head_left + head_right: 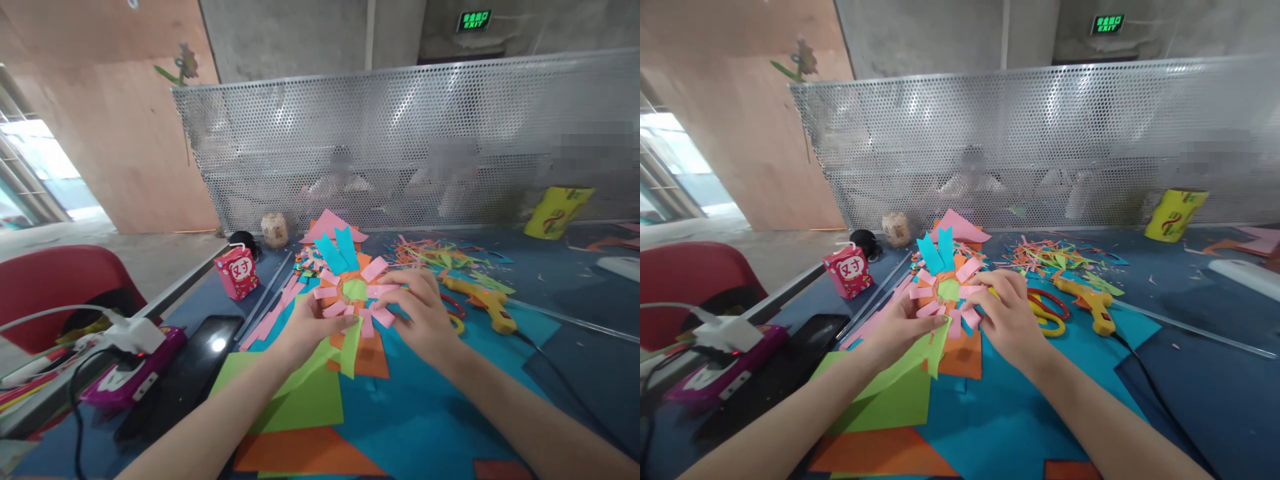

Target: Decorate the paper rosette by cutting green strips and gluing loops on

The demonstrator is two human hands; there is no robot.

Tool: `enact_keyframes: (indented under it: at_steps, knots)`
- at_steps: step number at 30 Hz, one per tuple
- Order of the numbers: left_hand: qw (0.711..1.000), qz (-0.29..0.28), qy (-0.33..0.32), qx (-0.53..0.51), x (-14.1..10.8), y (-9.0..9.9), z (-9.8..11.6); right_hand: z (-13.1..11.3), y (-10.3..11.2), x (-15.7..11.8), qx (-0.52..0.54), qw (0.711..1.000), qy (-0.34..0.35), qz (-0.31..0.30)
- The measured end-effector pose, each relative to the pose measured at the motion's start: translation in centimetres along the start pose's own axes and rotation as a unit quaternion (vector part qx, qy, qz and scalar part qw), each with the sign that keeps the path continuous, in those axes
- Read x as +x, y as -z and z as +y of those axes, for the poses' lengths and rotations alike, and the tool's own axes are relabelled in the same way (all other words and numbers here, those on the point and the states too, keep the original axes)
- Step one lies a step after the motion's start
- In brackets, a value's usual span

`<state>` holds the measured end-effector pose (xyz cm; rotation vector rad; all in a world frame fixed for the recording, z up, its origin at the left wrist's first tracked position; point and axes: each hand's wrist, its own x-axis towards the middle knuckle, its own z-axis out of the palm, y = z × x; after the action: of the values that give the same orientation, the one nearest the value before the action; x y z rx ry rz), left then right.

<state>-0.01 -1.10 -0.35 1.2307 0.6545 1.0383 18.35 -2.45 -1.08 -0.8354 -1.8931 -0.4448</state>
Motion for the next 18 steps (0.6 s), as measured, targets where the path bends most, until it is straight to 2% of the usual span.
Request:
enact_keyframes:
  at_steps: [4, 12, 15, 18]
  knots:
    - [1.000, 0.009, 0.011, -0.008, 0.0, -0.1, -0.1, -0.3, 0.0, 0.0, -0.032, 0.999, 0.006, -0.019]
    - [0.999, 0.024, -0.021, -0.011, 0.3, -0.1, -0.9, -1.0, -0.2, 0.1, -0.100, 0.994, 0.044, -0.006]
    - [0.999, 0.044, -0.017, -0.013, 0.2, -0.4, -0.4, -1.1, -0.2, 0.2, -0.078, 0.996, 0.031, -0.006]
    - [0.996, 0.072, 0.014, -0.043, 0.2, -0.4, 0.0, -0.9, -0.3, 0.2, -0.014, 1.000, -0.008, -0.026]
